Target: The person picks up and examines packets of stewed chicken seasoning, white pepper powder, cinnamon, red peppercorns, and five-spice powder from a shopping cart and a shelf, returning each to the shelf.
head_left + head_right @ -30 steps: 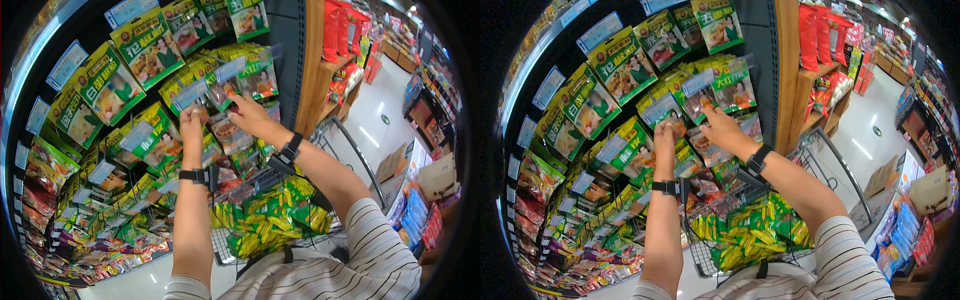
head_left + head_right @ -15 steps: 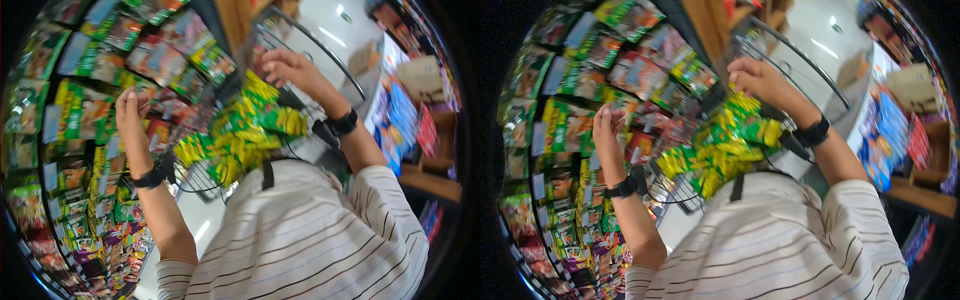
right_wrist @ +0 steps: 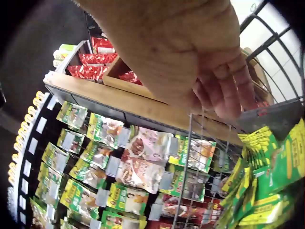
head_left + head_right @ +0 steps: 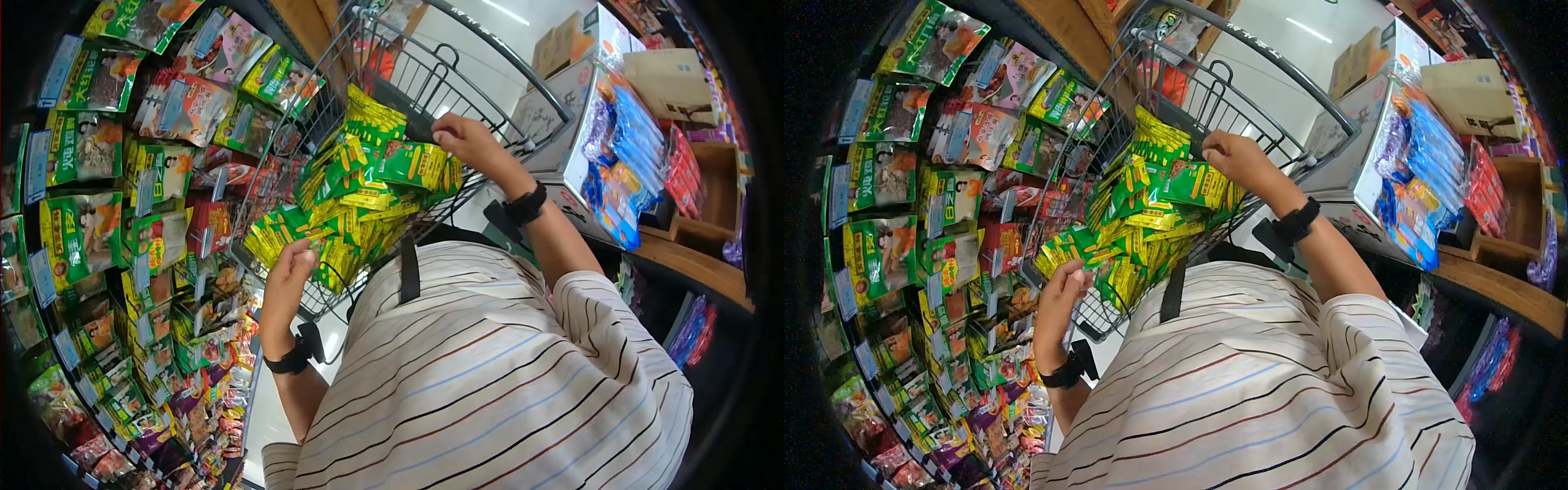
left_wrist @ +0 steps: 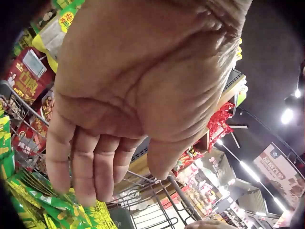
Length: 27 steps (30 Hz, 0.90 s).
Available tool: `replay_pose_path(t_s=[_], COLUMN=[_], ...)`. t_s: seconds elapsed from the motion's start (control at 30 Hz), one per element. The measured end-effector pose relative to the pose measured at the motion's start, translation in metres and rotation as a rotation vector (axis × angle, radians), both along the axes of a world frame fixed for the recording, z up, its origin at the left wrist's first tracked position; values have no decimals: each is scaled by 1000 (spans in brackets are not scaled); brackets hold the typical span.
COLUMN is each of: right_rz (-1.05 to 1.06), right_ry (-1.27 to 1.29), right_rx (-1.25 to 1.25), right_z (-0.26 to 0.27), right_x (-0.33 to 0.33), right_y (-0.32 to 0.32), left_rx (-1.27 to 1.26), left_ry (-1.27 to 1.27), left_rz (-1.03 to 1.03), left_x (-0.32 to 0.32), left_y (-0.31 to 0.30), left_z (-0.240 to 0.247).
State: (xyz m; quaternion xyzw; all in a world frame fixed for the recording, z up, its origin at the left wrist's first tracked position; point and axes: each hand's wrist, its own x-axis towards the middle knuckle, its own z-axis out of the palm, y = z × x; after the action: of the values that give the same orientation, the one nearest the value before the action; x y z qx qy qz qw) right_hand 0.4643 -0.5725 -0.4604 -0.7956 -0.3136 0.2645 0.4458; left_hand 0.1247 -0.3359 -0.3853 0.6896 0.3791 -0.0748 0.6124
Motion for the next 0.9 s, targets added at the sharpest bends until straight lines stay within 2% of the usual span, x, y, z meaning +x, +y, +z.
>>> replay_pose_path(t_s=[0.03, 0.2, 0.3, 0.33, 0.4, 0.47, 0.53, 0.57, 0.6, 0.63, 0.7, 0.77, 0.83, 0.9], right_rz=[46, 307, 429, 536, 587, 610, 675, 707, 715, 733, 758, 721, 642, 661], right_ry=[-120, -198, -176, -151, -207, -282, -273, -267, -303, -313, -350, -369, -352, -314], right_rx=[-29, -262, -310, -423, -379, -362, -444, -486, -466, -549, -710, -803, -899, -947], right_z=[-20, -80, -96, -94, -118, -143, -137, -134, -145, -162, -187, -165, -150, -166], right_x=[3, 3, -2, -1, -2, -5, -3, -4, -4, -2, 4, 1, -1, 1], right_y=[2, 14, 25, 33, 39, 42, 52, 56, 56, 56, 64, 66, 68, 67], left_rx=[15, 110, 116, 150, 165, 190, 228, 220, 211, 201, 187, 175, 124, 58], left_ry=[0, 16, 88, 121, 200, 300, 429, 414, 398, 380, 338, 284, 237, 180], left_rz=[13, 121, 218, 231, 313, 361, 378, 403, 427, 450, 556, 654, 623, 542], left_x=[-1, -24, -49, -59, -86, -110, -130, -141, -151, -157, -146, -125, -116, -103], left_y=[0, -8, -21, -26, -39, -55, -72, -78, -84, -90, -98, -101, -105, -110], left_z=[1, 23, 42, 49, 55, 64, 80, 85, 90, 92, 90, 84, 62, 45])
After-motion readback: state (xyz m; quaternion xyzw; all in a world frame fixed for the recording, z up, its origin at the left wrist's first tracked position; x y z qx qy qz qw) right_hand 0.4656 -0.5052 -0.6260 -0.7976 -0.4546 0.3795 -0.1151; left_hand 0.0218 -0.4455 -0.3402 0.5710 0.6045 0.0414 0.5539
